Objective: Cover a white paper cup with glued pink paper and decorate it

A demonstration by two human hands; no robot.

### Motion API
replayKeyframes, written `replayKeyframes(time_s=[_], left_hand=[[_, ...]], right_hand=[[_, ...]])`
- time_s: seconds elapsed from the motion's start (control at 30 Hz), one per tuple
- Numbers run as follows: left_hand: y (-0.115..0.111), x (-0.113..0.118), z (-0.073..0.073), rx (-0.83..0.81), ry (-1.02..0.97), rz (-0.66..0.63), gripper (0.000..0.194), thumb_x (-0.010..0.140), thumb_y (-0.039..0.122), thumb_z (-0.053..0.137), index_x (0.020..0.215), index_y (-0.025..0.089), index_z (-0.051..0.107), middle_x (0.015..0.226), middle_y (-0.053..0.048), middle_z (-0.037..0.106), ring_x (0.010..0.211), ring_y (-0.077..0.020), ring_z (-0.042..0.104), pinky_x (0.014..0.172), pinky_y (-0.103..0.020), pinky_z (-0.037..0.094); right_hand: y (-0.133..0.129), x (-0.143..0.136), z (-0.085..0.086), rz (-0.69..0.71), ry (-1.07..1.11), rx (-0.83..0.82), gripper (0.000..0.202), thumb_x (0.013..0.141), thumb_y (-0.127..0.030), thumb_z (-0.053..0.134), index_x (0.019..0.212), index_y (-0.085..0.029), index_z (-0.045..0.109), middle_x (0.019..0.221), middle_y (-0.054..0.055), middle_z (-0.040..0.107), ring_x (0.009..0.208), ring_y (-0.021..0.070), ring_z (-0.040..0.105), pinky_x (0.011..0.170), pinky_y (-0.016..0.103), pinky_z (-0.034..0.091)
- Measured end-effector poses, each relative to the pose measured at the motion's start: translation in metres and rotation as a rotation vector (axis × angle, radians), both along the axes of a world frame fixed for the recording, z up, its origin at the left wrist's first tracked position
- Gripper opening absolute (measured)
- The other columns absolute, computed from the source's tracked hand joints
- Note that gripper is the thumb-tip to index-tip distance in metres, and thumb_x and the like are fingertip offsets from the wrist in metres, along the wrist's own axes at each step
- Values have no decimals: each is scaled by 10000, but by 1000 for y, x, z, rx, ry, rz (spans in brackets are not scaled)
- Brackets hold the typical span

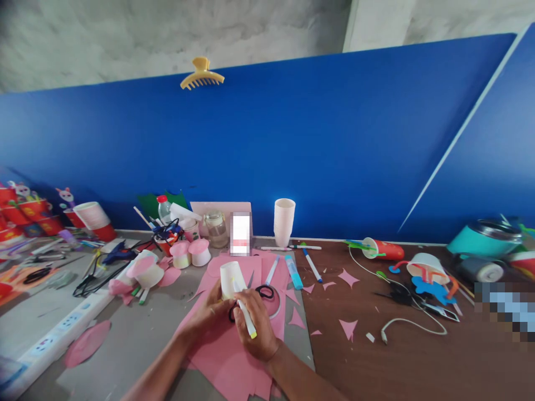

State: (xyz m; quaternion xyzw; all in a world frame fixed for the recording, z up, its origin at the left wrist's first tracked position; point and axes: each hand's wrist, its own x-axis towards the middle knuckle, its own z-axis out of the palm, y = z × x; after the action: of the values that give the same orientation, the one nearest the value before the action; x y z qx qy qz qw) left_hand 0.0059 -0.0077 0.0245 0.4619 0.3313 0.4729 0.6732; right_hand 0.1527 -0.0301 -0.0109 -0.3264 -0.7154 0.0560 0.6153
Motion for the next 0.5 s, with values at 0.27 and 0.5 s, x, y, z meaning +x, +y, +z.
replayKeyframes(time_s=[0.27, 0.5], left_hand=[[1, 0, -4, -19, -7, 5, 427, 697, 332, 876, 987, 182, 601, 836, -11, 655, 744, -151, 584, 681, -246, 463], [1, 1, -9, -68, -94, -41, 486, 688, 329, 889, 1033, 186, 579, 842, -16, 655, 714, -142, 592, 662, -248, 457]], right_hand=[[0, 0, -2, -43, -12, 3, 287, 1007, -208, 455, 1246, -249, 609, 1009, 82, 742, 956, 259, 730, 822, 409, 642], [-4, 1, 2, 26, -11, -14, 250, 1000, -231, 475, 1207, -245, 613, 981, 96, 737, 982, 285, 711, 837, 443, 629]])
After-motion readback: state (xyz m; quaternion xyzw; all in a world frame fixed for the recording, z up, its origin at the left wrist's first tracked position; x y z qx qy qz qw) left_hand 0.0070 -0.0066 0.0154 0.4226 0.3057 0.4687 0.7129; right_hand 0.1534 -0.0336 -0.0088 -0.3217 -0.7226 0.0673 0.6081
